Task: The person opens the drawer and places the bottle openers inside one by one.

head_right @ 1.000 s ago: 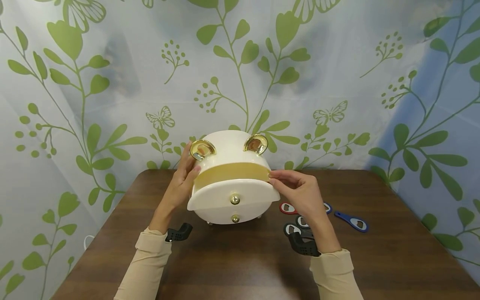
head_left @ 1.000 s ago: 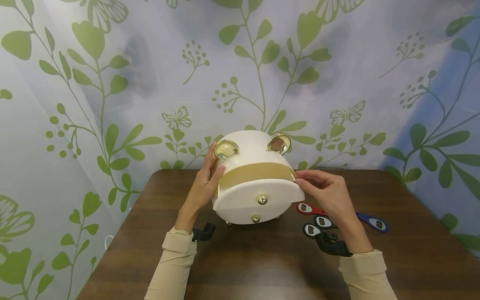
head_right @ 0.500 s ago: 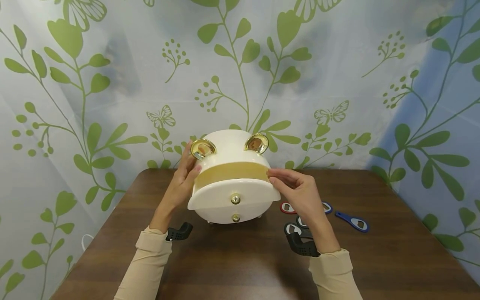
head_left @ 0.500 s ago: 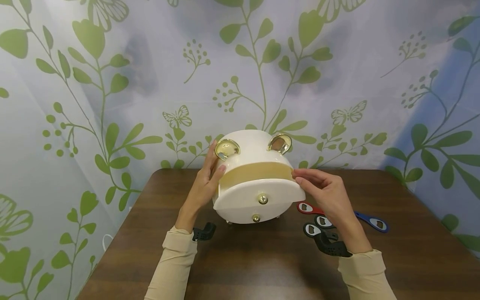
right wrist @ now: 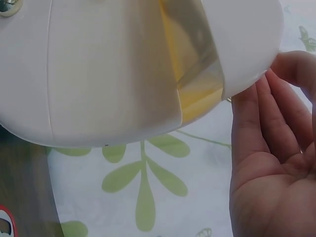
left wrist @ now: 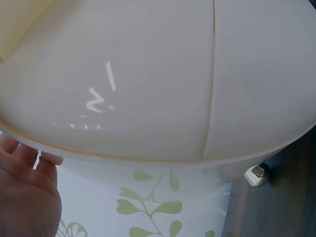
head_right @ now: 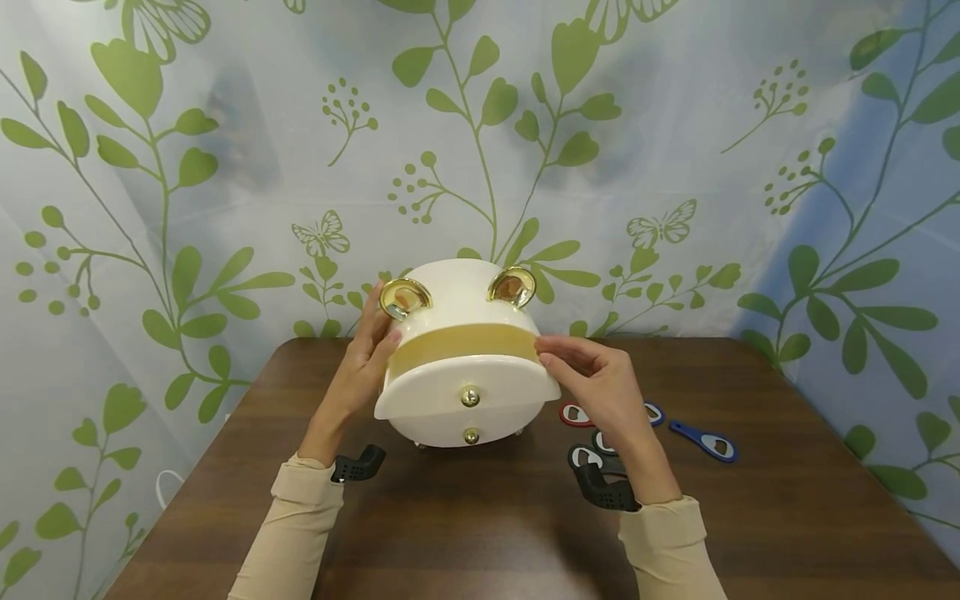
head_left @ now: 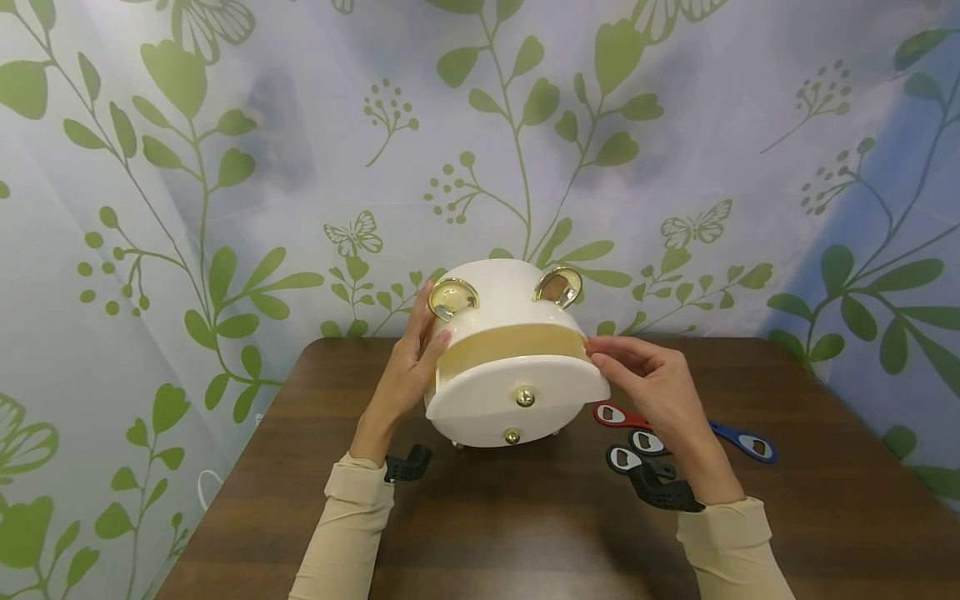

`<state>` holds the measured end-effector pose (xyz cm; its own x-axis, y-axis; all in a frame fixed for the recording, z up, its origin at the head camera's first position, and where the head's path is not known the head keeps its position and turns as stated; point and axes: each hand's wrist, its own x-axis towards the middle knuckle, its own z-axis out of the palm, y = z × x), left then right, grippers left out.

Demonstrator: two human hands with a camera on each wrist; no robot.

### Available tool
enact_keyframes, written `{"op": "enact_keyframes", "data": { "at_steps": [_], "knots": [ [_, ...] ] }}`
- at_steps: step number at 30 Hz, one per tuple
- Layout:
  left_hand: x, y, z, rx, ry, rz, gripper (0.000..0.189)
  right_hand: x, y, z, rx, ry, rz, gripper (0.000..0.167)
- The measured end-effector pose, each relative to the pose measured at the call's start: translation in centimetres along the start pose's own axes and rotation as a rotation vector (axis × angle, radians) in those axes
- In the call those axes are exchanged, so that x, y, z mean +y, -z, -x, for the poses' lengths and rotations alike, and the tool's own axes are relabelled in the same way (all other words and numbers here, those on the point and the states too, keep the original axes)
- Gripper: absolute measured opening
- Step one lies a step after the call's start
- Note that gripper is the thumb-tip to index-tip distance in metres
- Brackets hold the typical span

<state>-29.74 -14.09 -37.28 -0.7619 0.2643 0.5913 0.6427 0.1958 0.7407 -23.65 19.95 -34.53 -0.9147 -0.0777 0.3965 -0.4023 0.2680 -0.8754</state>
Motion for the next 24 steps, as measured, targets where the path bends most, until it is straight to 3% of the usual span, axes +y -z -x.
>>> {"op": "enact_keyframes", "data": {
  "at_steps": [11, 24],
  "knots": [
    [-0.1, 0.0, -0.2, -0.002, -0.013, -0.002, 0.076, 0.4, 0.7, -0.2, 0.015, -0.001, 0.006, 0.035],
    [-0.3, 0.0, -0.1, -0.005, -0.016, -0.008, 0.077, 2.4, 2.0, -0.4, 0.042, -0.018, 0.073, 0.038]
  ]
}}
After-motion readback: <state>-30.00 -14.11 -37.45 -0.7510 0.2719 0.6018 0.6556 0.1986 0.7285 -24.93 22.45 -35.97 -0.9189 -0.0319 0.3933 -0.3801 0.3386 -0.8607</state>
